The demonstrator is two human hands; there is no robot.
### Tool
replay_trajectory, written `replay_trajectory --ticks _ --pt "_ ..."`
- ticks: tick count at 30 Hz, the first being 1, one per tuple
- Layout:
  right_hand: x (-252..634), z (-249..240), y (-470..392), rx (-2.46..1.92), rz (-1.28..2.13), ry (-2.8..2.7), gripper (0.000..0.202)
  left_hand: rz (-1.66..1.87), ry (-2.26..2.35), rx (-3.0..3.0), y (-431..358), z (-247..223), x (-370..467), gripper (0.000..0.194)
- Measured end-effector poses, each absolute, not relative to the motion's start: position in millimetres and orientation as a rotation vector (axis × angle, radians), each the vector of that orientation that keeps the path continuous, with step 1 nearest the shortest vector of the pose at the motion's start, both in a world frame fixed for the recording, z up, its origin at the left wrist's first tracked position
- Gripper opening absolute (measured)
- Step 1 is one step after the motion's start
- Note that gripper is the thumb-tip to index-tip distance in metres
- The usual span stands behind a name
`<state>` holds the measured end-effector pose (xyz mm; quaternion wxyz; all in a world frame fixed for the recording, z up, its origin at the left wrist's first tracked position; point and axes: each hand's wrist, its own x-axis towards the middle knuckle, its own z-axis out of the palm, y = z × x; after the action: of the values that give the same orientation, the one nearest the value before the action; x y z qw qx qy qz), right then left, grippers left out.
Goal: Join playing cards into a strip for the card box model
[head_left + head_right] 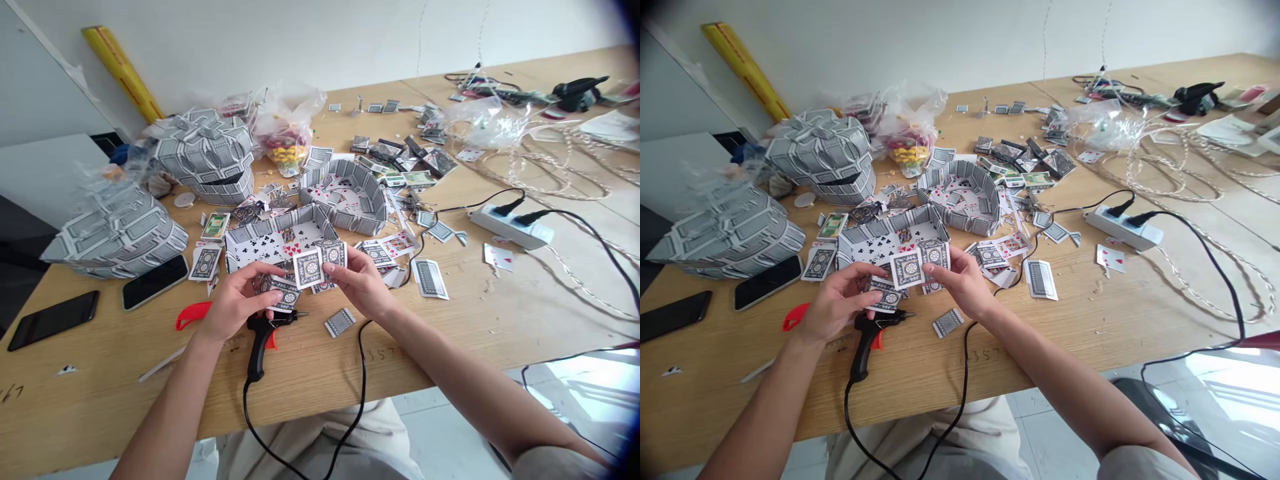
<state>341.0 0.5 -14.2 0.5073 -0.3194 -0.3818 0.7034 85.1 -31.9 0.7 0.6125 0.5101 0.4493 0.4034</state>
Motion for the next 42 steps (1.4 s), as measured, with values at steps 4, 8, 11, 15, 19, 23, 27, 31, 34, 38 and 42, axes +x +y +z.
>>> replay_trajectory --ticks 4,8,11,15,19,23,27,31,34,38,42 --pt "340.4 -16.4 0.0 -0.815 1.615 -0.952 0.031 0.92 1.018 1.149 -31.8 -0.5 81.8 0.036" --pt "340.7 -17.5 -0.2 -0.82 1.605 -0.985 0.03 0.873 1.026 1.18 -32.9 0.0 82.8 0.04" --pt "341.3 -18.9 -0.8 -0.8 1.603 -1.01 0.028 0.884 1.011 1.178 -33.2 1.4 85.1 0.039" --pt "341.9 -22.0 -0.9 -0.808 1.6 -1.06 0.028 0.931 1.011 1.13 -32.2 4.1 87.4 0.042" --pt "340.9 -22.5 -0.4 -0.824 1.593 -1.073 0.028 1.034 1.082 1.057 -30.8 6.1 89.0 0.046" --pt "339.9 -22.0 -0.3 -0.846 1.618 -1.094 0.027 1.191 1.138 1.067 -29.6 4.8 92.4 0.05" --pt "340.0 -23.1 -0.7 -0.856 1.653 -1.117 0.028 1.384 1.173 1.113 -28.6 1.0 97.8 0.048" --pt "340.8 -24.4 -1.3 -0.855 1.646 -1.126 0.027 1.494 1.211 1.16 -29.5 -3.7 103.3 0.039" --pt "340.8 -24.1 -1.5 -0.858 1.645 -1.126 0.027 1.54 1.282 1.235 -31.0 -7.5 106.5 0.028" --pt "340.2 -22.2 -1.5 -0.878 1.65 -1.111 0.029 1.56 1.331 1.317 -31.9 -11.0 108.4 0.023" --pt "340.8 -20.1 -1.4 -0.887 1.64 -1.117 0.03 1.594 1.331 1.355 -31.2 -11.6 108.5 0.021"
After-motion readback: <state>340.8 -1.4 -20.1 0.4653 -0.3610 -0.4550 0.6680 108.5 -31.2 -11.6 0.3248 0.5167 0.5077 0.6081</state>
